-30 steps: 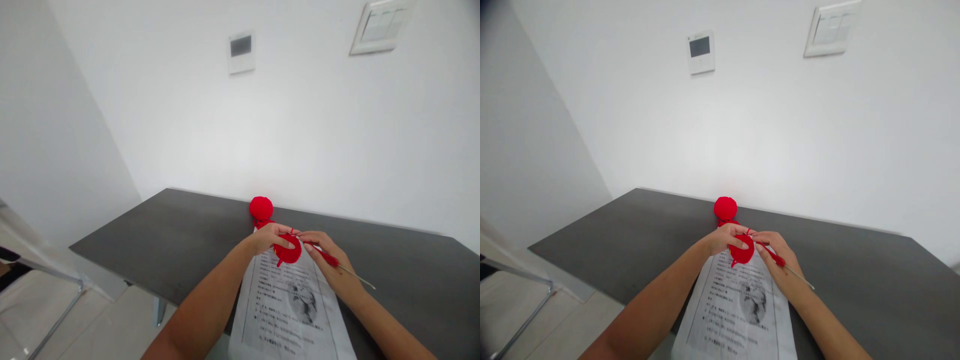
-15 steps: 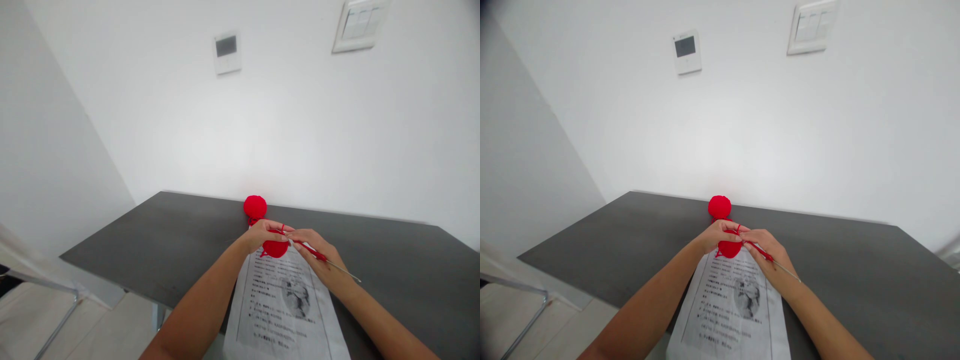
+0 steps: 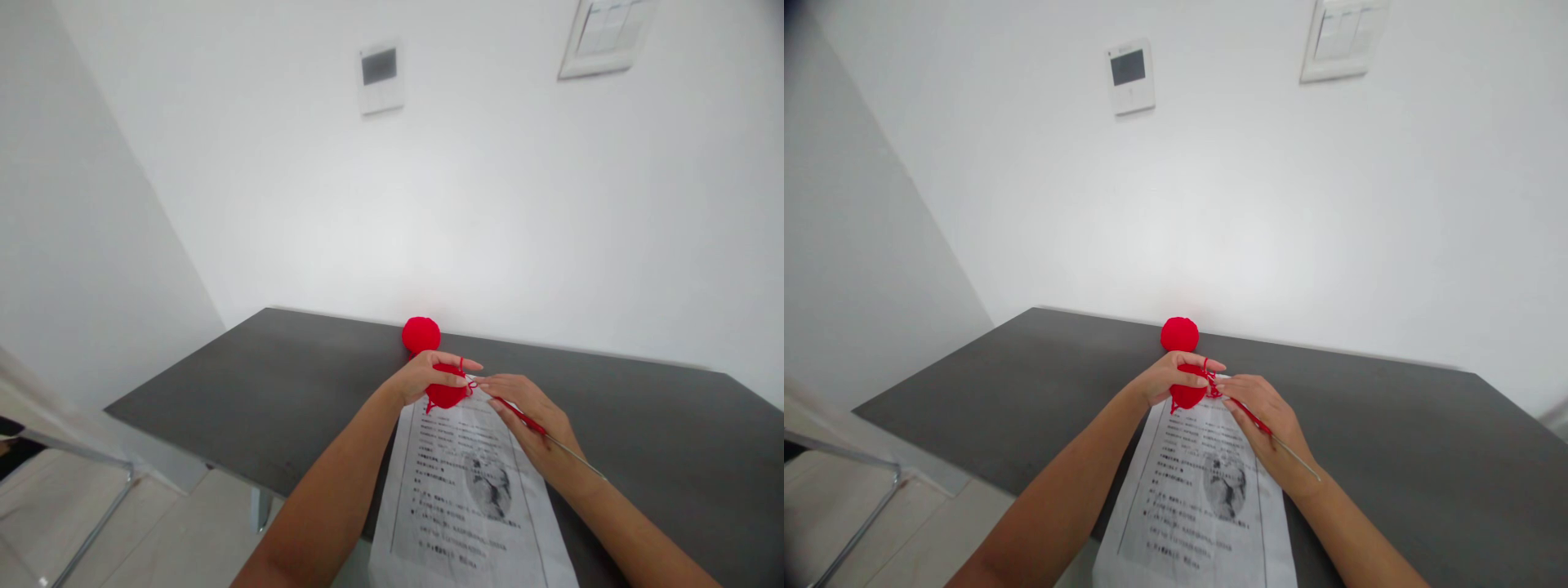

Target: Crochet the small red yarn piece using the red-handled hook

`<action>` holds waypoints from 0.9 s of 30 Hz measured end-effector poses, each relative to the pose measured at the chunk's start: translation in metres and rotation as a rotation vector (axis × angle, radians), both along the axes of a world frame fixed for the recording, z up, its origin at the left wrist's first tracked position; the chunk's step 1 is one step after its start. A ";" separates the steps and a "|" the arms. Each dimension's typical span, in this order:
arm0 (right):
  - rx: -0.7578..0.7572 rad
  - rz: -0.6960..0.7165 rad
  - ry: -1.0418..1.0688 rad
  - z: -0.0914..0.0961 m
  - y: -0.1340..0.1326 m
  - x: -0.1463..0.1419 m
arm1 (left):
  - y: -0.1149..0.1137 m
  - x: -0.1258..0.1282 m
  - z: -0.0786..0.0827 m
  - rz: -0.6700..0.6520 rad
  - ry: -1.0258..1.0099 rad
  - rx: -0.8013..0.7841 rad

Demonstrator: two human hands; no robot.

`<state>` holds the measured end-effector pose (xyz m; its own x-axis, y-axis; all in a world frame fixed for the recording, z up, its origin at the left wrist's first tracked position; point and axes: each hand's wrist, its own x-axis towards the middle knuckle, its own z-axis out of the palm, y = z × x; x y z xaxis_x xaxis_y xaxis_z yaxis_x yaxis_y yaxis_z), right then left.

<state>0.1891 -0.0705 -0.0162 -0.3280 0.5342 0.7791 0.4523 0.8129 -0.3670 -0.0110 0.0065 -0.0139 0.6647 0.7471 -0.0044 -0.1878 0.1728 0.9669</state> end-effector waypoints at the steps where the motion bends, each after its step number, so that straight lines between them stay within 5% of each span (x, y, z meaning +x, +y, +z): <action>1: -0.008 0.003 0.006 -0.001 0.000 0.000 | 0.000 -0.001 0.000 -0.005 0.004 0.004; 17: -0.230 0.076 0.139 0.002 -0.001 0.002 | 0.003 -0.014 0.007 -0.129 0.057 0.001; 27: -0.243 0.110 0.153 0.005 -0.002 0.001 | 0.004 -0.018 0.009 -0.179 0.109 -0.013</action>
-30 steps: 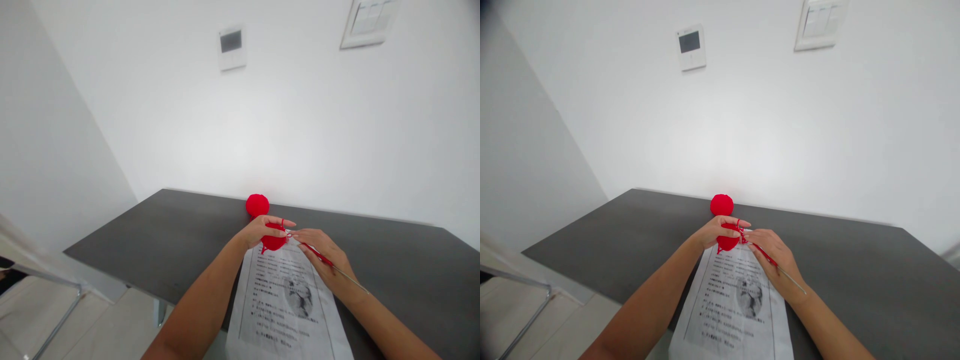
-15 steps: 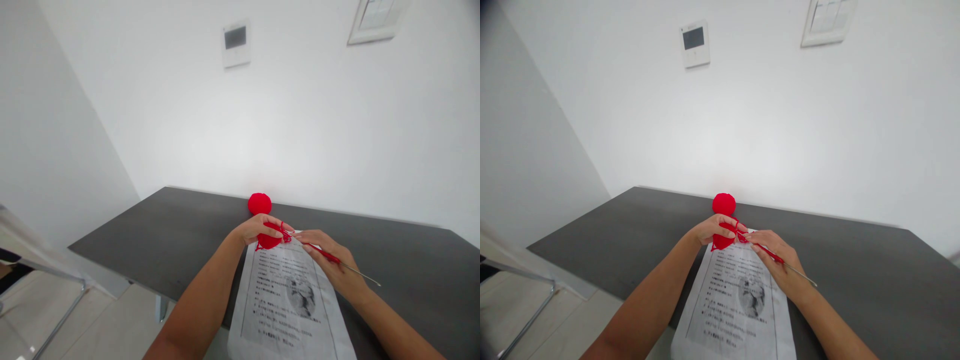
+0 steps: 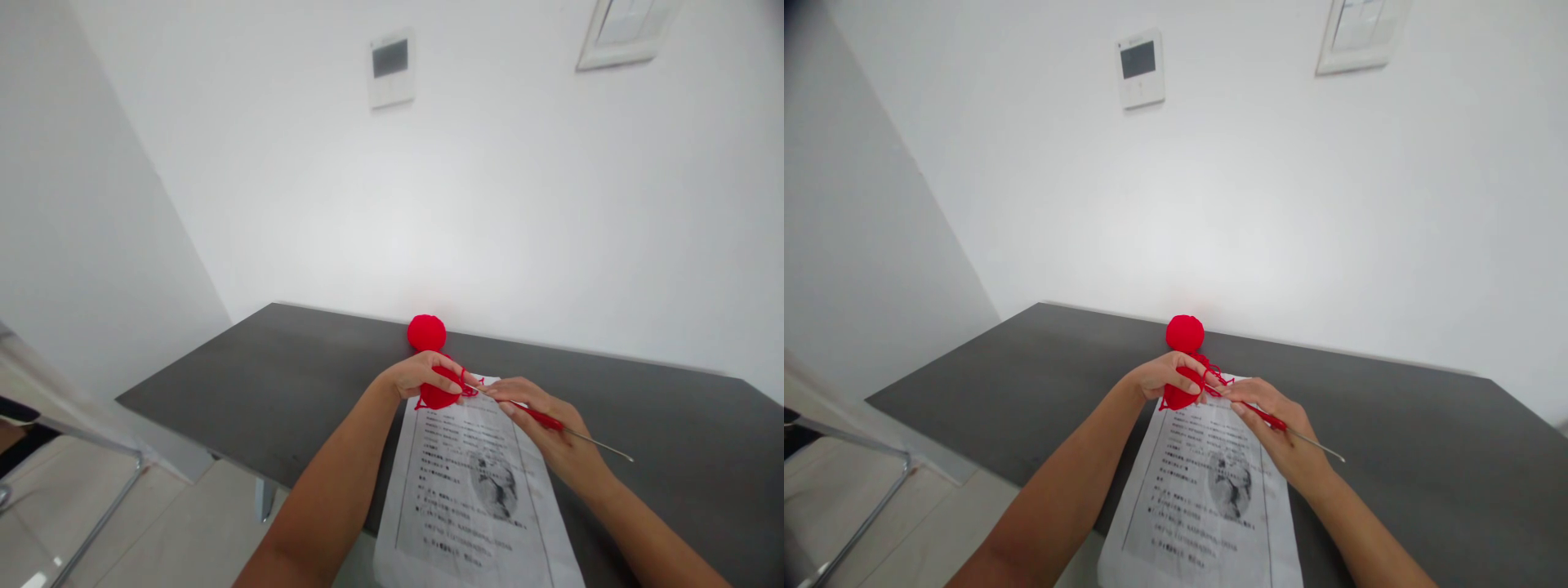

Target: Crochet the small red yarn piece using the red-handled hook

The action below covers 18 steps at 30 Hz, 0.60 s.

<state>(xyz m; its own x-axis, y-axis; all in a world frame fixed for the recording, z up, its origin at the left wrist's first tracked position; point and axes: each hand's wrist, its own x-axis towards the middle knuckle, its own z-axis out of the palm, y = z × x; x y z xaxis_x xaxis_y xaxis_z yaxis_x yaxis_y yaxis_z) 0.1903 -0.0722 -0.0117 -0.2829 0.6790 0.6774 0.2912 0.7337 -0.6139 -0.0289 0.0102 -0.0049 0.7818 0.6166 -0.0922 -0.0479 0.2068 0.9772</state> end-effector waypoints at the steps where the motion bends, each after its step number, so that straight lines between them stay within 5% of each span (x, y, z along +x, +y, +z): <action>1: -0.004 0.015 -0.014 0.001 0.000 0.001 | 0.001 0.000 -0.001 -0.005 -0.004 0.004; 18: -0.113 0.093 0.031 0.002 0.001 0.005 | -0.002 -0.003 0.003 -0.033 0.032 -0.030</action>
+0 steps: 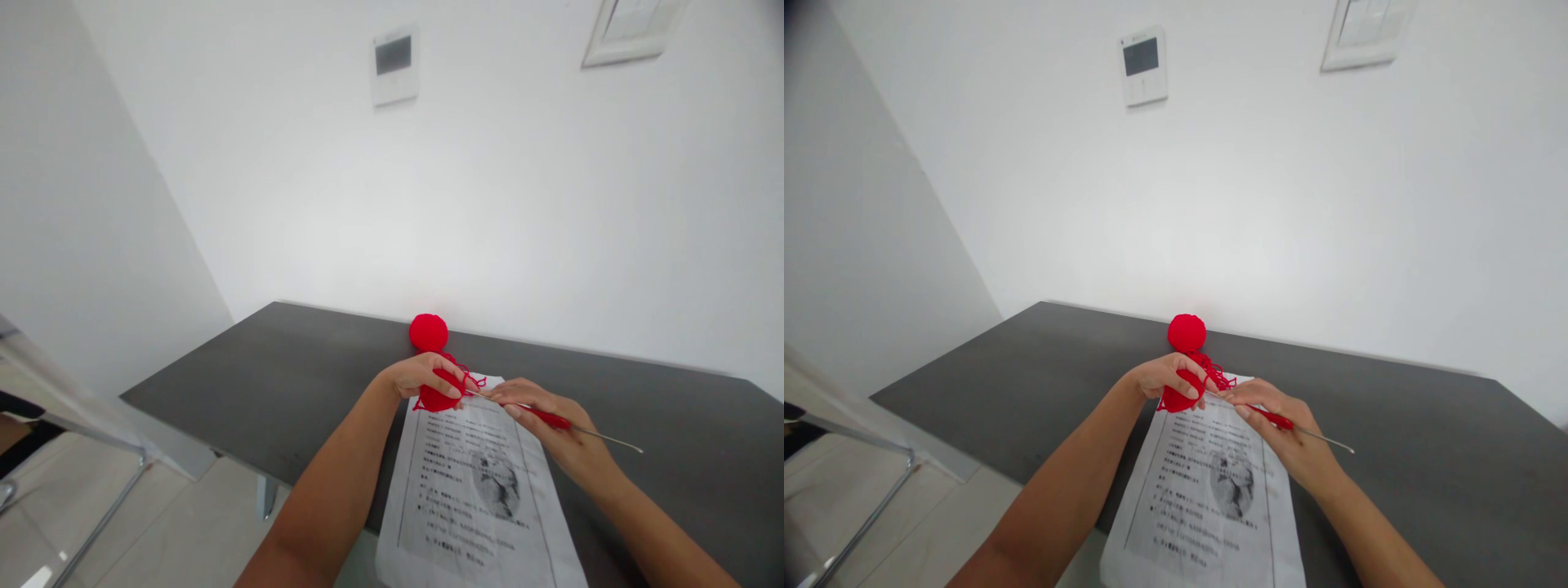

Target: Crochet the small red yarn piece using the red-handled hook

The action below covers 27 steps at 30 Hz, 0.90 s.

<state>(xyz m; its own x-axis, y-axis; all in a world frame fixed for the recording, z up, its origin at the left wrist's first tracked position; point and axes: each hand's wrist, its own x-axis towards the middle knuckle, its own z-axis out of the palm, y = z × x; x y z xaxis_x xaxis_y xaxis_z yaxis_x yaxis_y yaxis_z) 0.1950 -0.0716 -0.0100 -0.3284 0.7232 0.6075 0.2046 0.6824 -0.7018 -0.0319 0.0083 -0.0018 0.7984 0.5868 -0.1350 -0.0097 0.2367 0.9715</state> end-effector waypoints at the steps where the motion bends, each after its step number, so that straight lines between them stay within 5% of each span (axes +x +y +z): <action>1: -0.007 0.015 0.006 0.001 0.000 0.000 | 0.000 0.000 0.000 -0.003 0.008 -0.003; 20: -0.025 0.119 -0.015 0.006 0.001 0.005 | 0.001 -0.001 -0.001 -0.061 0.023 -0.038; 27: 0.108 0.090 -0.070 0.007 -0.001 0.000 | 0.006 0.000 -0.014 -0.086 -0.041 -0.060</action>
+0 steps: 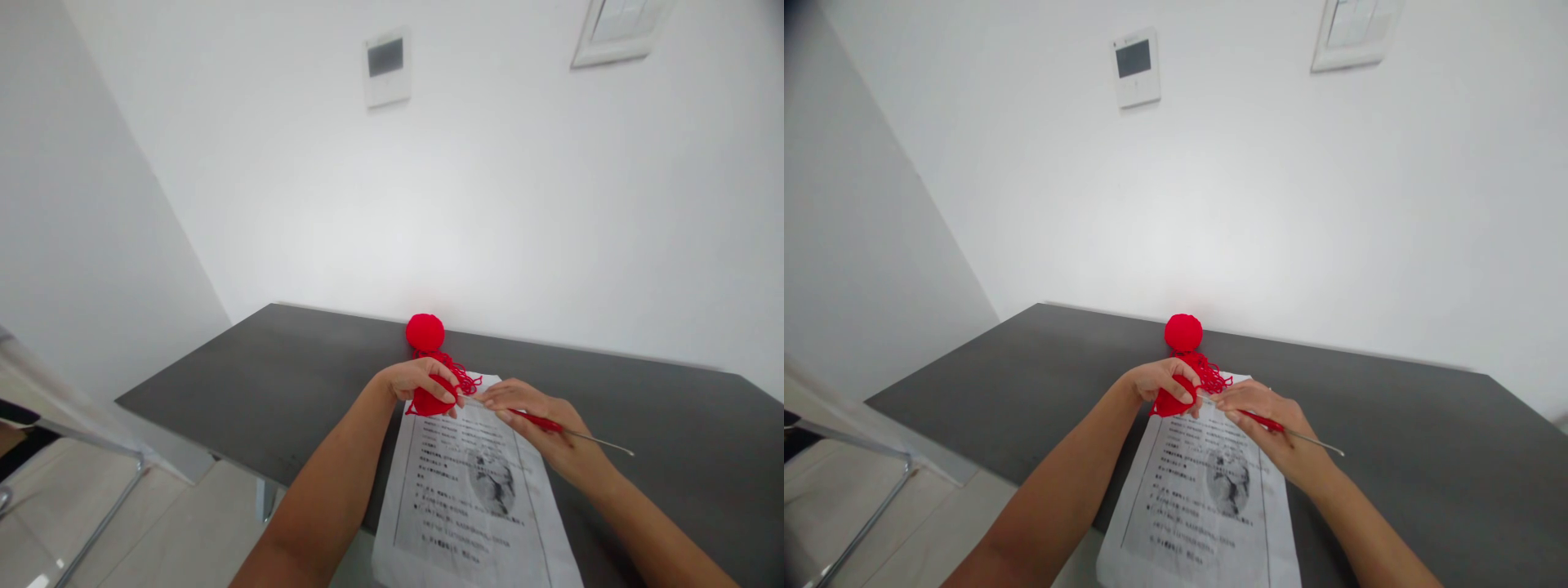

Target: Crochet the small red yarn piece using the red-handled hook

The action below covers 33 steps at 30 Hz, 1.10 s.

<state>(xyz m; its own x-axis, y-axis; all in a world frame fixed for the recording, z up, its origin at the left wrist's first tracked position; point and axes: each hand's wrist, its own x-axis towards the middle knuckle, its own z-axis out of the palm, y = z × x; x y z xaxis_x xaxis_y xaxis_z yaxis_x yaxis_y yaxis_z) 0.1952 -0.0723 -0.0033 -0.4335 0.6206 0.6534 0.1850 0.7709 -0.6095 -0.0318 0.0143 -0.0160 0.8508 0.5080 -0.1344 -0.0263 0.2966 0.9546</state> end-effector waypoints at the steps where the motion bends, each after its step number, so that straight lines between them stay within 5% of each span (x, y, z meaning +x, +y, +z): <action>1: 0.018 0.007 -0.015 0.000 0.000 0.000 | 0.001 0.000 -0.002 -0.003 -0.009 -0.008; 10: 0.005 0.067 -0.117 0.009 -0.001 0.003 | 0.006 -0.002 -0.011 -0.072 -0.049 -0.040; 20: -0.272 0.057 0.055 0.004 -0.001 0.005 | -0.001 0.000 -0.001 -0.048 0.060 0.017; 27: -0.470 -0.080 0.275 -0.011 0.004 -0.001 | -0.004 0.006 0.007 0.016 0.095 0.123; 33: -0.424 -0.207 0.391 -0.022 0.008 -0.004 | -0.003 0.014 0.003 0.168 0.018 0.153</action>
